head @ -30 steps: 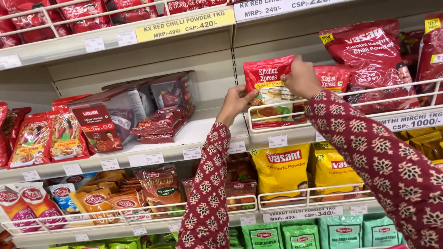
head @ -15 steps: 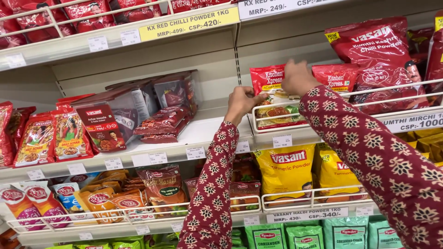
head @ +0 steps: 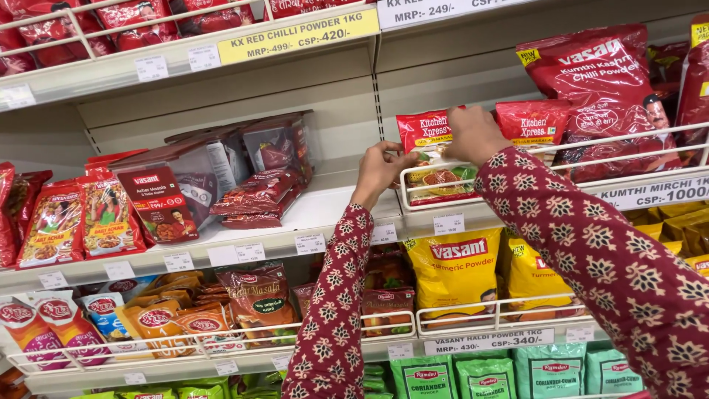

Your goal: Wiping spice packets with a cloth and placing them on store shelves.

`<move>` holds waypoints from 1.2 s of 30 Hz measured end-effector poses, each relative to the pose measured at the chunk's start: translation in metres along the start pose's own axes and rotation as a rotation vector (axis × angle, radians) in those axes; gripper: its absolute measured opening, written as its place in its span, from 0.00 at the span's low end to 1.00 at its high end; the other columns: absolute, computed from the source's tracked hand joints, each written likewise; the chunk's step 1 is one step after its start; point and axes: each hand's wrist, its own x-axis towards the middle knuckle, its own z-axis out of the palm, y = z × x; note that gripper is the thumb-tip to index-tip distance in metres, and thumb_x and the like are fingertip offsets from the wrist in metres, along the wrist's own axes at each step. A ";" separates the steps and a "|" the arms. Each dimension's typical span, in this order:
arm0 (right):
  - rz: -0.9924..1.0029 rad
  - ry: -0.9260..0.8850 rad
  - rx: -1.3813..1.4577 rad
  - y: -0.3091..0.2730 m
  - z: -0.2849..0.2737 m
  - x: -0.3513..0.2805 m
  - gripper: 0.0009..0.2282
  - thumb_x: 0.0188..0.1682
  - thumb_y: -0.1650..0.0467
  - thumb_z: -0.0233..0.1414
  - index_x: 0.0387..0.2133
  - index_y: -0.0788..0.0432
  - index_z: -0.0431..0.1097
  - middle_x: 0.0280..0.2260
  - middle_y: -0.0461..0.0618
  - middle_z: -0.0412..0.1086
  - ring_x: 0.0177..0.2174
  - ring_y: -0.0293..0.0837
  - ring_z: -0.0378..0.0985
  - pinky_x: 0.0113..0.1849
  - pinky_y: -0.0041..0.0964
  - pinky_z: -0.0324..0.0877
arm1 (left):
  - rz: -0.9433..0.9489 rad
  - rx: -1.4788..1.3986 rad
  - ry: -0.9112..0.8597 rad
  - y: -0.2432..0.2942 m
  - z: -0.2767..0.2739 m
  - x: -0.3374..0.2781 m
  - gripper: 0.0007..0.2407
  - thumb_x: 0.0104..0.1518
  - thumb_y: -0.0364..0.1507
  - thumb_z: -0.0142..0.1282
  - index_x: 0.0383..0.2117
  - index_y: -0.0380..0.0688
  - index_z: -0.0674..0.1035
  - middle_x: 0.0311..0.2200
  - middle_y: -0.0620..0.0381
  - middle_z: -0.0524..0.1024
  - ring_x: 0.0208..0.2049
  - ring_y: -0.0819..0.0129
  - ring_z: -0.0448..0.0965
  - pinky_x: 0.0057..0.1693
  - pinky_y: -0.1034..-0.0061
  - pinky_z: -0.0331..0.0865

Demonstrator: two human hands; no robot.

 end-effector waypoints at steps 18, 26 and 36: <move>-0.311 0.400 0.355 0.075 0.287 -0.471 0.15 0.39 0.79 0.58 0.38 0.56 0.66 0.43 0.54 0.63 0.41 0.56 0.71 0.44 0.54 0.66 | 0.213 0.204 0.034 -0.172 0.148 -0.433 0.07 0.60 0.23 0.59 0.42 0.38 0.78 0.35 0.48 0.80 0.31 0.57 0.83 0.36 0.67 0.76; 0.273 -0.386 0.384 0.135 0.451 -0.726 0.15 0.42 0.77 0.56 0.44 0.60 0.68 0.43 0.61 0.65 0.44 0.63 0.70 0.46 0.55 0.67 | -0.354 0.345 -0.427 -0.349 0.233 -0.670 0.14 0.60 0.29 0.59 0.49 0.42 0.72 0.43 0.45 0.78 0.35 0.48 0.83 0.36 0.59 0.76; 0.756 -1.092 0.383 0.199 0.594 -0.918 0.28 0.45 0.66 0.58 0.60 0.59 0.60 0.55 0.65 0.64 0.55 0.61 0.69 0.55 0.52 0.67 | -0.721 0.499 -0.735 -0.436 0.301 -0.784 0.26 0.51 0.27 0.62 0.56 0.37 0.63 0.58 0.36 0.63 0.56 0.36 0.69 0.46 0.54 0.78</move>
